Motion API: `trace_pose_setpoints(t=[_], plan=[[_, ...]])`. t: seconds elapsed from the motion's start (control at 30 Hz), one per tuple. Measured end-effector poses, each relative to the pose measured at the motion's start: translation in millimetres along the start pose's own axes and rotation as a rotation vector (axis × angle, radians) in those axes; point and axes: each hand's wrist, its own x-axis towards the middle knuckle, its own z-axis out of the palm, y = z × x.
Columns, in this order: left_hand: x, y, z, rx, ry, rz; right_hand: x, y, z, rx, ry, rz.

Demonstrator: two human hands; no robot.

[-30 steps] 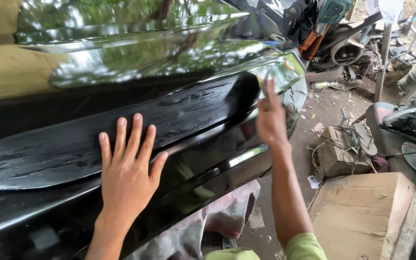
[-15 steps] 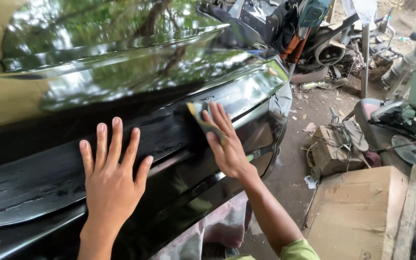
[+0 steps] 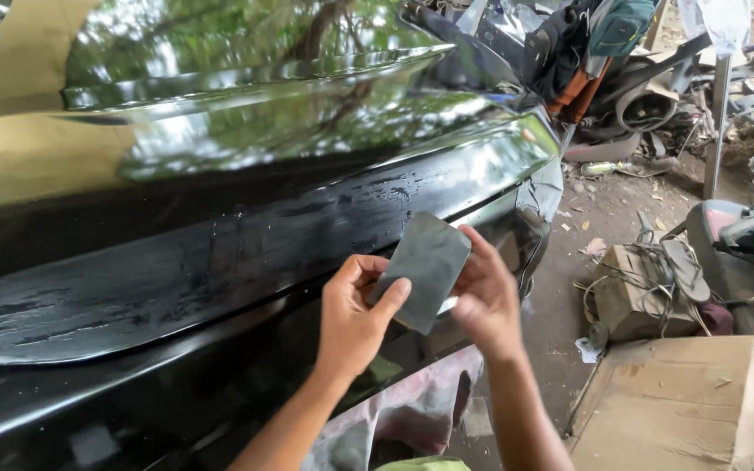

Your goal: The person sands the side of a black car using a sanding block, then wipes the surface with a cloth. The person dips the sanding block into a bucket of water and continues sanding and wiping the car's side panel.

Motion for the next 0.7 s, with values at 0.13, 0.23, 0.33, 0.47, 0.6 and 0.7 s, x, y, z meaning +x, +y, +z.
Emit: trace_pose_setpoints(t=[0.13, 0.23, 0.33, 0.47, 0.6, 0.7], plan=[[-7, -24, 39, -0.403, 0.161, -0.081, -18, 3, 45, -0.024, 0.038, -0.167], [-13, -48, 53, -0.580, 0.188, -0.195, -49, 78, -14, -0.136, 0.184, -0.150], [-13, -49, 50, -0.528, 0.085, -0.296, -38, 70, -29, -0.248, 0.381, -0.122], [-17, 33, 15, 0.296, -0.102, 0.034, 21, 2, -49, -0.751, 0.340, -0.346], [-13, 70, -48, 1.001, 0.214, 0.610, 86, 1, -58, -1.185, 0.189, -0.285], [-2, 71, -74, 1.276, 0.338, 0.664, 89, 18, 0, -1.404, -0.080, -0.055]])
